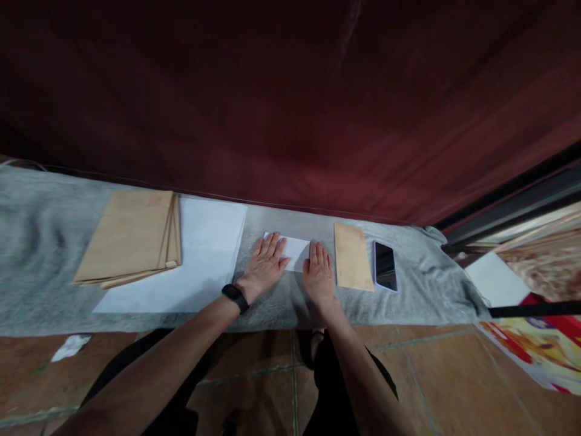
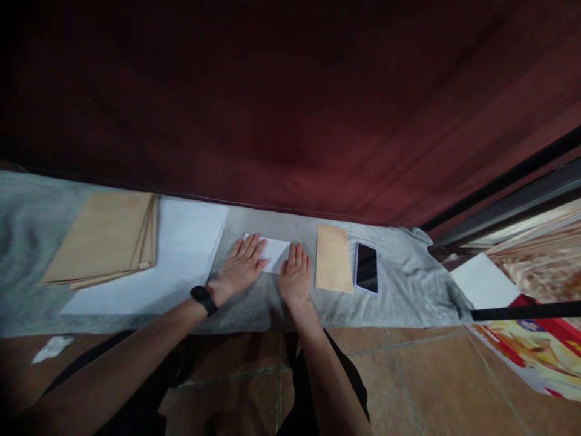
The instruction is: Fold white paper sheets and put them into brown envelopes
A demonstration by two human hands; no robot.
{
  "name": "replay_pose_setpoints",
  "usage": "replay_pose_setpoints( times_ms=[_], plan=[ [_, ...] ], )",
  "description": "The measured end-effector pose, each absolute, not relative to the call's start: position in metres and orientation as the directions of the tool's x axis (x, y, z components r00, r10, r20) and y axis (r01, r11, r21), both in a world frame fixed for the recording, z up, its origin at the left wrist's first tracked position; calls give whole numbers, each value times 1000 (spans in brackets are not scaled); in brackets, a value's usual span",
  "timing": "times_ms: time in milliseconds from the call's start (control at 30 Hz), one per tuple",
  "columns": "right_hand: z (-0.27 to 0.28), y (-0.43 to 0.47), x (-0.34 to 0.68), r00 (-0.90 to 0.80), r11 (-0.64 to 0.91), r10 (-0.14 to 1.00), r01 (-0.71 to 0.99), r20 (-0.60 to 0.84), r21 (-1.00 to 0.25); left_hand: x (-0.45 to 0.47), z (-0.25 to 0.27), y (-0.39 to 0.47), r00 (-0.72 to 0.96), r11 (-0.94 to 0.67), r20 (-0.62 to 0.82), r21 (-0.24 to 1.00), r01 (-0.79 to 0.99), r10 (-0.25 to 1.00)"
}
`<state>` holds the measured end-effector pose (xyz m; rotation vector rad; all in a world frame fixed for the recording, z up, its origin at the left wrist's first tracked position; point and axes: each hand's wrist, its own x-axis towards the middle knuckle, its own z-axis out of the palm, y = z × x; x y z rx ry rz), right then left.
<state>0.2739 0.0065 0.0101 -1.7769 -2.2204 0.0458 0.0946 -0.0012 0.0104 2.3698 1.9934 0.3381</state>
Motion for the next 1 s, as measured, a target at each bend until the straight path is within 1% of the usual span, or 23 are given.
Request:
replay_pose_setpoints(
  times_ms=[100, 167, 233, 333, 467, 600, 833, 1000],
  plan=[
    [15, 6, 267, -316, 364, 922, 903, 224, -227, 95, 11, -1, 160, -182, 145, 155, 971, 976],
    [15, 4, 260, -411, 448, 892, 859, 190, -246, 95, 11, -1, 170, -189, 137, 147, 971, 976],
    [13, 0, 254, -457, 482, 876, 837, 153, -260, 94, 11, -1, 177, -196, 133, 145, 970, 975],
    [8, -4, 251, -444, 463, 886, 853, 130, -242, 94, 9, -1, 173, -194, 139, 158, 968, 975],
    [4, -4, 257, -417, 437, 899, 876, 136, -204, 92, 9, 0, 175, -198, 146, 158, 967, 974],
    [3, -3, 262, -373, 397, 916, 897, 148, -196, 85, 10, 0, 180, -202, 142, 158, 967, 973],
    [4, -1, 269, -307, 326, 943, 930, 132, -171, 69, 9, 4, 119, -134, 99, 154, 979, 988],
    [5, 1, 274, -303, 316, 948, 932, 96, -176, 61, 4, 3, 99, -116, 115, 153, 981, 988]
  ],
)
